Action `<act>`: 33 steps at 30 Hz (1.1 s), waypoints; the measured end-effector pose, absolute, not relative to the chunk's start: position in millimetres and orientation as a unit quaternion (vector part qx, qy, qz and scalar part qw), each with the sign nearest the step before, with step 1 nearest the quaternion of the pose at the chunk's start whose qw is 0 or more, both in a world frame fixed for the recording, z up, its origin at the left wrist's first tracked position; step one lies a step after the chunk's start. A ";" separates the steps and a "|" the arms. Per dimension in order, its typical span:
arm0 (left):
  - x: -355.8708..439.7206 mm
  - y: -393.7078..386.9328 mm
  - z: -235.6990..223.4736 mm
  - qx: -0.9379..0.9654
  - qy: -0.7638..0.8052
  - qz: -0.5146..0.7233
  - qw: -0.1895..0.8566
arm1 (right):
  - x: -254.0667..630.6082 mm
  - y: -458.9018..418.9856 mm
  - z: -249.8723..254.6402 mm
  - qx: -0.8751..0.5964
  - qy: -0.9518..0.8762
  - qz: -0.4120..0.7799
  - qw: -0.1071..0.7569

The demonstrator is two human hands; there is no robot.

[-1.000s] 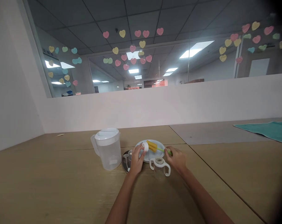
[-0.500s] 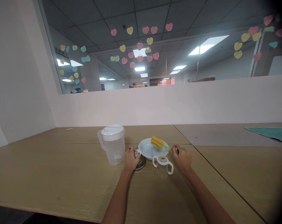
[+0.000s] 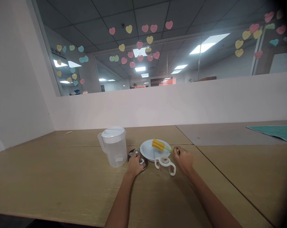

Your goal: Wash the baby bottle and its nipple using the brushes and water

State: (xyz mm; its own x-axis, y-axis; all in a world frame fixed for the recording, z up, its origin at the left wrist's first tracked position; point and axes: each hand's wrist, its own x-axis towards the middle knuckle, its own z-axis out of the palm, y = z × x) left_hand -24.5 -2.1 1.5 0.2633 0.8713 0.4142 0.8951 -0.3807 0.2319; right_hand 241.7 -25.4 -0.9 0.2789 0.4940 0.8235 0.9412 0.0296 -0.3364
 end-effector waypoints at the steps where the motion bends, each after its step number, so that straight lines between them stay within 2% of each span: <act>1: -24.8 -2.5 3.0 -0.794 -0.558 -0.240 0.030 | 241.6 -25.0 -1.4 -0.654 -0.549 -0.241 0.461; 5: -25.7 -8.6 15.7 -0.786 -0.556 -0.257 0.082 | 241.6 -25.5 -0.6 -0.659 -0.540 -0.241 0.464; 11: -9.8 -34.0 32.6 -0.805 -0.434 -0.390 0.109 | 240.5 -29.1 4.3 -0.649 -0.534 -0.235 0.489; 17: 37.6 -52.4 17.9 -0.870 -0.255 -0.422 0.027 | 237.7 -29.3 5.0 -0.646 -0.541 -0.230 0.488; 26: 58.7 -63.0 5.0 -0.814 -0.296 -0.461 -0.194 | 237.7 -31.8 7.7 -0.658 -0.534 -0.222 0.482; 33: 61.6 -70.3 7.7 -0.800 -0.275 -0.475 -0.243 | 238.1 -31.2 7.5 -0.660 -0.539 -0.213 0.479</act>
State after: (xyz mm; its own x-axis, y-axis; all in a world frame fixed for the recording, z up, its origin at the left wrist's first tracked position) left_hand 61.6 -70.3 7.7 0.3977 0.6704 0.6265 0.2083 -0.7309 0.6499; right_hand 238.1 -31.2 7.5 0.3292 0.5076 0.7962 0.9145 0.0386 -0.4027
